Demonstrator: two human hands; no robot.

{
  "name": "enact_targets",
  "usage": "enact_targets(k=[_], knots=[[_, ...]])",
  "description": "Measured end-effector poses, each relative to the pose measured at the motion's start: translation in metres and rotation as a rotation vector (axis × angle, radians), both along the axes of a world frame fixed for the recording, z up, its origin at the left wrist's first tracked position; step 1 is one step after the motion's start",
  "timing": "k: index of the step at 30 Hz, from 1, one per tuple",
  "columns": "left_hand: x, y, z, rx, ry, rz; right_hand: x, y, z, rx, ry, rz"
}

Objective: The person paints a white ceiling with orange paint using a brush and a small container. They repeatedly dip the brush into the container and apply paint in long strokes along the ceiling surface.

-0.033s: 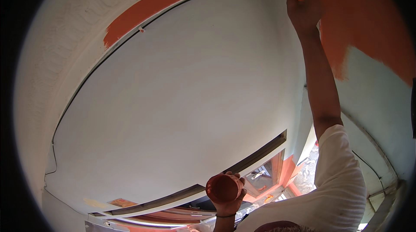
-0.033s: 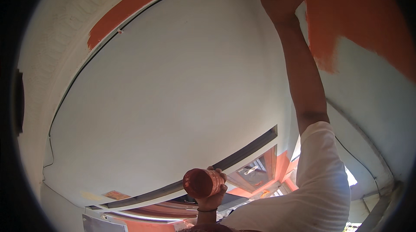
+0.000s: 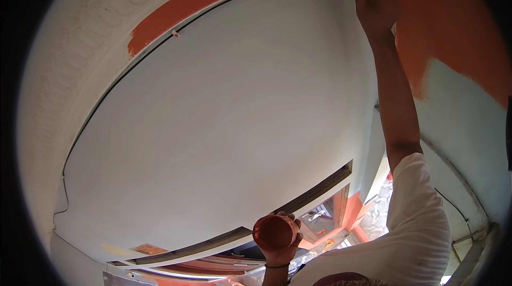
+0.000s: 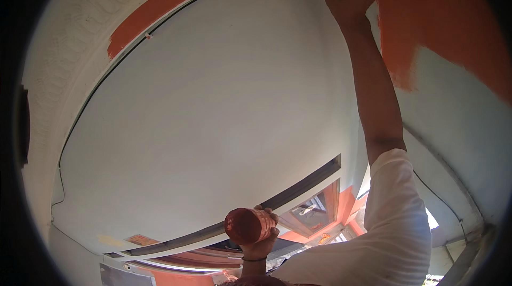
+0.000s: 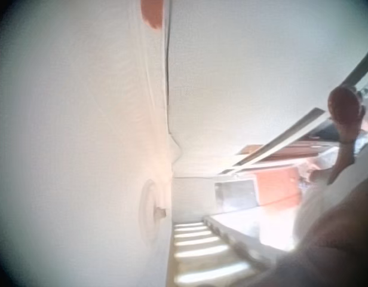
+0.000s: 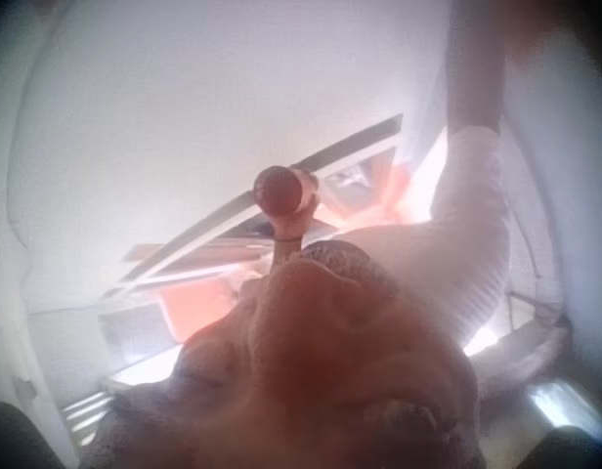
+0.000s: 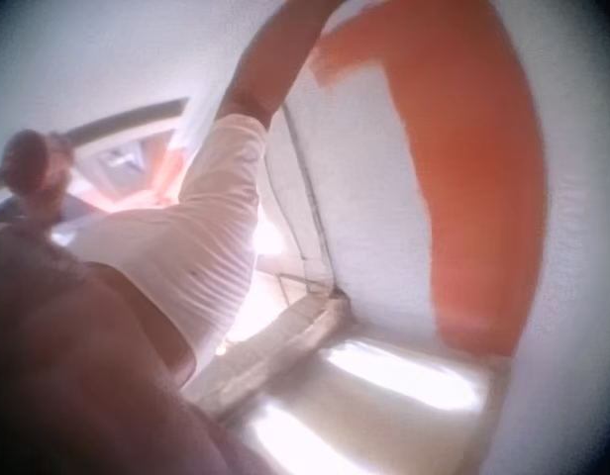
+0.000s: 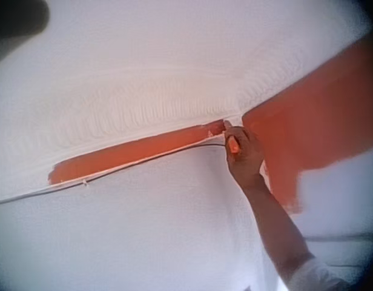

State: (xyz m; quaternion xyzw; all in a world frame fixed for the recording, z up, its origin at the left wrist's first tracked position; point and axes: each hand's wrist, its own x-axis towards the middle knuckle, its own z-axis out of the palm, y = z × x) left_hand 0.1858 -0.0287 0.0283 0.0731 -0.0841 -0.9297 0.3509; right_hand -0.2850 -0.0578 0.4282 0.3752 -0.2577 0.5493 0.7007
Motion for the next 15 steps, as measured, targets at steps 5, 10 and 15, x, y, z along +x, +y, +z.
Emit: enact_targets(k=[5, 10, 15], knots=[[0.002, -0.01, -0.005, 0.0, 0.039, 0.022, 0.034, -0.012, 0.009, 0.055, -0.065, -0.062], [0.0, -0.015, -0.008, 0.0, 0.096, 0.005, 0.051, -0.018, 0.005, 0.068, -0.103, -0.103], [0.001, -0.02, -0.017, 0.025, 0.107, -0.002, 0.063, -0.026, 0.002, 0.115, -0.052, -0.003]])
